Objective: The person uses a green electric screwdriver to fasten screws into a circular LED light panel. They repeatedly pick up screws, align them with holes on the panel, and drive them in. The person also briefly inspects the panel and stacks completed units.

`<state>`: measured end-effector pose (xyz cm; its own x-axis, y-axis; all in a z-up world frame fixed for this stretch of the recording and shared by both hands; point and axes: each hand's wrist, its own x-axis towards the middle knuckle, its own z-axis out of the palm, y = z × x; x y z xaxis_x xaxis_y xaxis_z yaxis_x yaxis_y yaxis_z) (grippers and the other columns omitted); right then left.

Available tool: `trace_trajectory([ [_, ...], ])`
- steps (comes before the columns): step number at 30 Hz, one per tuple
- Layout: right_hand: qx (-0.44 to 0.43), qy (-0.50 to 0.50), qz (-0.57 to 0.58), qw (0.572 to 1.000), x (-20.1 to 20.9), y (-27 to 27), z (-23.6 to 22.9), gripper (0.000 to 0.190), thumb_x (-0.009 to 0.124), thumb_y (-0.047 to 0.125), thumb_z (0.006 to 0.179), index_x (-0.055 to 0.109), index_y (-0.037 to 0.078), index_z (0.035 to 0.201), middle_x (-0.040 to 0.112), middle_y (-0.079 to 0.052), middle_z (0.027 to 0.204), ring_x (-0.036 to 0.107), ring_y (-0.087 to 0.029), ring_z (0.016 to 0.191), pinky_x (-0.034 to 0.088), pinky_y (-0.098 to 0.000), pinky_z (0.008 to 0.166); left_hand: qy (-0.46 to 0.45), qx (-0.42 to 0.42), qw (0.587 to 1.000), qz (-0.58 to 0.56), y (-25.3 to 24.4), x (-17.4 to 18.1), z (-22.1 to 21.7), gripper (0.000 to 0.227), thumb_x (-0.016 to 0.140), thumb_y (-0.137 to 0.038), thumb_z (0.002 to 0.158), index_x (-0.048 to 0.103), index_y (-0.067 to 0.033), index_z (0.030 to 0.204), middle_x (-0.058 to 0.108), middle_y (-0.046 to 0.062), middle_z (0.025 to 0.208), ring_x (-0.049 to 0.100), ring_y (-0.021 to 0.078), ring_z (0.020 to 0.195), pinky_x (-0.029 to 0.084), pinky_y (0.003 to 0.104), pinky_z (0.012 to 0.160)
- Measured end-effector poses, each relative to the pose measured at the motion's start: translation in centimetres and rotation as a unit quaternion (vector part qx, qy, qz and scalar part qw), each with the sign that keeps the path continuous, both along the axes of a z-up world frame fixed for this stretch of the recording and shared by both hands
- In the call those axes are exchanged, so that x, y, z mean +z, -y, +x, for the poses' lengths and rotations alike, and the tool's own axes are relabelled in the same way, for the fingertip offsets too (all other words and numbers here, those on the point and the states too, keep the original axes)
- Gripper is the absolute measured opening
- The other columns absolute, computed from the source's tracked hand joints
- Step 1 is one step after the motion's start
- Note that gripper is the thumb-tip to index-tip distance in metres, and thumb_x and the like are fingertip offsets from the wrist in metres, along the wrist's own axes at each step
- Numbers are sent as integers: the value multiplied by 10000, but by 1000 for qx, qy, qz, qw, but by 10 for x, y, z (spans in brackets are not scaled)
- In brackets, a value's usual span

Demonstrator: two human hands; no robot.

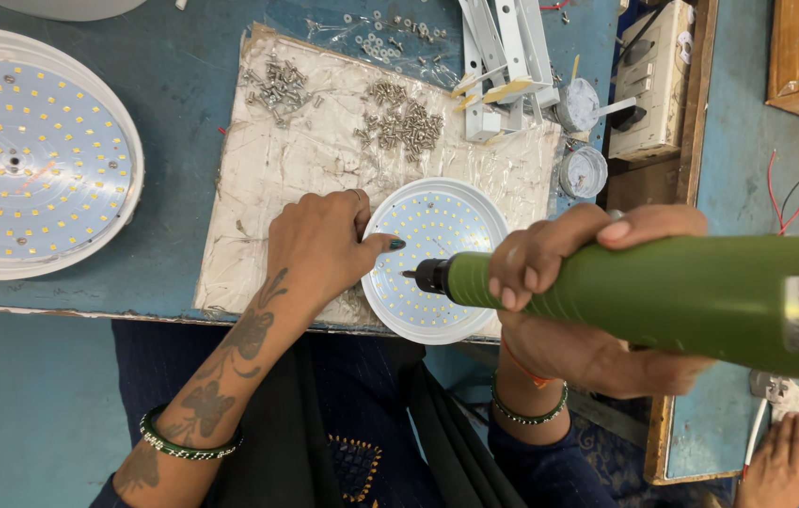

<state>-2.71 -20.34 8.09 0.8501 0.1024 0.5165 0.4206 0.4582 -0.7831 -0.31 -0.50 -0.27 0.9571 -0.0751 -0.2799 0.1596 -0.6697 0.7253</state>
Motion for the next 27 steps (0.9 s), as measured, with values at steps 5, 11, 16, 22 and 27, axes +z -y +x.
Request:
trace_trajectory([
  [5, -5, -8, 3, 1000, 8, 15, -8, 705, 482, 696, 899, 390, 53, 1173, 567, -186, 806, 576, -205, 516, 547, -342, 467, -8, -6, 1000, 4, 0, 1, 2, 394, 853, -459, 732, 671, -111, 704, 684, 67, 620, 683, 306, 631, 510, 451, 581],
  [11, -12, -20, -15, 1000, 8, 42, -20, 704, 478, 683, 913, 402, 40, 1190, 580, -200, 819, 590, -209, 510, 550, -339, 469, -24, -11, 1000, 11, 0, 3, 3, 383, 845, -460, 733, 681, -114, 719, 691, 65, 627, 689, 308, 619, 520, 451, 584],
  [16, -7, 1, -6, 1000, 0, 54, -27, 785, 464, 745, 884, 405, 28, 1199, 582, -197, 808, 587, -222, 556, 565, -361, 489, -19, -7, 1000, 12, 0, 2, 3, 387, 849, -468, 721, 691, -114, 712, 696, 74, 631, 689, 311, 629, 524, 454, 587],
  [22, 1, 4, -7, 1000, 5, 45, -25, 761, 470, 729, 892, 408, 40, 1208, 583, -196, 809, 576, -226, 579, 569, -349, 480, -29, -11, 999, 13, 0, 2, 5, 412, 860, -485, 699, 686, -111, 704, 694, 74, 634, 691, 310, 631, 526, 450, 589],
  [27, 33, -15, -16, 999, 8, 23, -12, 694, 476, 681, 922, 401, 53, 1207, 579, -199, 829, 580, -237, 560, 551, -393, 532, -28, -12, 1000, 8, -1, 3, 5, 425, 869, -482, 691, 678, -102, 683, 689, 82, 625, 687, 309, 633, 523, 448, 596],
])
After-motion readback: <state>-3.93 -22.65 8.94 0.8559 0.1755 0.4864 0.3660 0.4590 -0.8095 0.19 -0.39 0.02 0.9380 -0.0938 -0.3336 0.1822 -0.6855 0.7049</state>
